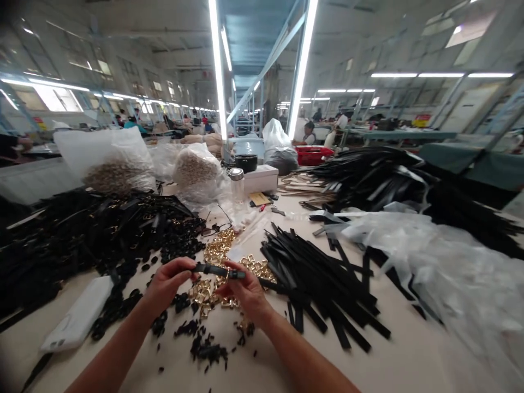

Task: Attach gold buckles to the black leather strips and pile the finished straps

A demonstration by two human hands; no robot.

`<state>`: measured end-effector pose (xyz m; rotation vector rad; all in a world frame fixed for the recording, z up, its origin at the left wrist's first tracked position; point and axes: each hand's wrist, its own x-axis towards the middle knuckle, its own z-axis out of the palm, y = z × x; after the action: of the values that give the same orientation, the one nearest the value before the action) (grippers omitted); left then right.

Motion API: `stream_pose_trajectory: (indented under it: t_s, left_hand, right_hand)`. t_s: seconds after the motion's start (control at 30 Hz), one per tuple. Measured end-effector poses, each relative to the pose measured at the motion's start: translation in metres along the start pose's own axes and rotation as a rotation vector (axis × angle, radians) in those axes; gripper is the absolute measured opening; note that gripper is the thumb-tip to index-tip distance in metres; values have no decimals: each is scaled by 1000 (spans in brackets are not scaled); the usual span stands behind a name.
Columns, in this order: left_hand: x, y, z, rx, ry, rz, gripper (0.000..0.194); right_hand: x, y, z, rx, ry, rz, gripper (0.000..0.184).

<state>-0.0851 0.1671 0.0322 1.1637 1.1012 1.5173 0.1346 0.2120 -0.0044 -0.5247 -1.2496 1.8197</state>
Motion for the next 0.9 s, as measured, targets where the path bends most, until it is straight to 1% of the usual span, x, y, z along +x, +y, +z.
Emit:
stream_pose_trajectory:
  t_s: [0.07, 0.23, 0.27, 0.33, 0.4, 0.43, 0.47, 0.5, 0.53, 0.6, 0.67, 0.7, 0.77, 0.9]
  left_hand:
    - [2, -6, -2, 61, -42, -13, 14]
    - [3, -11, -6, 225, -72, -55, 17]
    - [3, -10, -6, 275, -52, -25, 20]
    - [3, -8, -4, 409, 56, 100, 22]
    - [2, -7, -1, 552, 201, 215, 19]
    - [1, -8, 1, 594, 248, 224, 19]
    - [0, -9, 3, 600, 261, 187, 24]
    - [-1, -11, 5, 563, 238, 109, 31]
    - [-2, -14, 8, 489, 188, 2, 38]
    - [-5, -21, 16, 269, 55, -225, 49]
    - [-6, -27, 25, 34, -26, -375, 52]
    - [-6, -29, 29, -60, -34, -416, 50]
    - [-6, -30, 34, -178, -3, -461, 46]
    - [-5, -28, 35, -242, 76, -490, 39]
  right_hand:
    - [0, -2, 0, 30, 3, -7, 45]
    - [0, -2, 1, 102, -77, -15, 38]
    - [1, 0, 2, 93, -81, -23, 34]
    - [1, 2, 3, 43, -45, -80, 23]
    - [1, 2, 5, -88, 25, -206, 15]
    - [1, 0, 5, -190, 56, -284, 13]
    - [0, -2, 6, -304, 72, -364, 13]
    - [-1, -4, 7, -420, 65, -438, 14]
    - [-2, -6, 8, -524, 38, -502, 17]
    - [-4, -10, 10, -670, -54, -587, 24]
    - [-5, -10, 12, -763, -147, -616, 30]
    - [-5, -9, 13, -793, -173, -619, 33]
    - [-4, -6, 14, -816, -197, -618, 36]
    - [-2, -4, 13, -788, -235, -585, 36]
